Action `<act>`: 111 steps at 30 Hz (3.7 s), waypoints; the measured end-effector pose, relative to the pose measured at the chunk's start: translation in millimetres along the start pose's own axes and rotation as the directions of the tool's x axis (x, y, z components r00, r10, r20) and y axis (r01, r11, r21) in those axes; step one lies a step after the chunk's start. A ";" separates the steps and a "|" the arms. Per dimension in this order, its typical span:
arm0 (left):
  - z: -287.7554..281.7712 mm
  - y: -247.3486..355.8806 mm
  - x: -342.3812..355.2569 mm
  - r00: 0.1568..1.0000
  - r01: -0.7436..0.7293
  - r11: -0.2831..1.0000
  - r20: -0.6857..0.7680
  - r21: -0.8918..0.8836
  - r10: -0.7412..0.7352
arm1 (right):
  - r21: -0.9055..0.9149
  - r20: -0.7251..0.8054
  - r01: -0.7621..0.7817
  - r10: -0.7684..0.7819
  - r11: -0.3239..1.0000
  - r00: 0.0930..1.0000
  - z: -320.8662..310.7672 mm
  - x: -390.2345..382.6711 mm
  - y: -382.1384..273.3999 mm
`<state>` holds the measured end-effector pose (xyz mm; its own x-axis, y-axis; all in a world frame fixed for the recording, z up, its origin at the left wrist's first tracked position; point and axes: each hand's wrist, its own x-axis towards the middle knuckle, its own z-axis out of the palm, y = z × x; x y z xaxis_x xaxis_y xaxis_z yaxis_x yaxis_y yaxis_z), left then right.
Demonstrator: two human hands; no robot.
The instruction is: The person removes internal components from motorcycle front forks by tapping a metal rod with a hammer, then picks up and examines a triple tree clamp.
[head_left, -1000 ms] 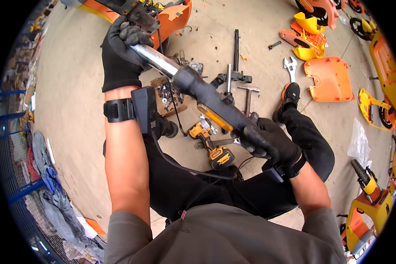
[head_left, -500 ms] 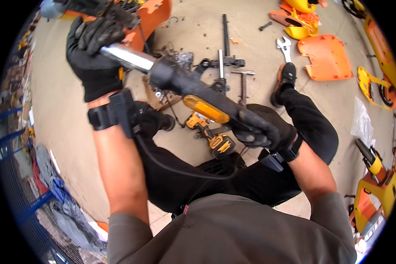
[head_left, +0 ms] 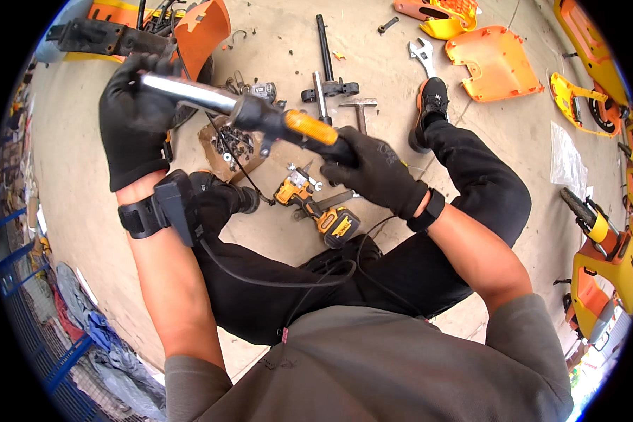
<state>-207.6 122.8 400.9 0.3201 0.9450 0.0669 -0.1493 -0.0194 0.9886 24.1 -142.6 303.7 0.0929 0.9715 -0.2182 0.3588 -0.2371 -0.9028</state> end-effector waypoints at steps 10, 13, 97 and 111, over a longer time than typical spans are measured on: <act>21.4 -40.0 14.6 0.939 0.285 0.911 0.279 -0.298 -0.202 | 0.065 0.033 -0.053 0.051 0.996 0.998 -4.3 -2.6 2.7; 38.6 -42.1 1.2 0.911 0.413 0.891 0.104 -0.190 -0.400 | 0.299 0.170 -0.261 0.218 0.918 0.961 -8.4 -1.2 -5.5; 64.9 -255.4 -115.8 0.872 -0.074 0.786 0.422 0.613 -0.247 | -0.083 -0.290 -0.075 0.048 0.994 0.956 42.1 42.1 169.9; 49.2 -240.4 -139.5 0.885 -0.075 0.768 0.398 0.636 -0.243 | -0.054 -0.377 -0.161 0.129 0.986 0.917 47.3 45.0 161.1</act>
<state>-170.4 -20.4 160.6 0.6917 0.7109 -0.1274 0.4564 -0.2935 0.8400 42.2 -136.8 130.9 0.4812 0.8585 -0.1771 0.3885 -0.3899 -0.8349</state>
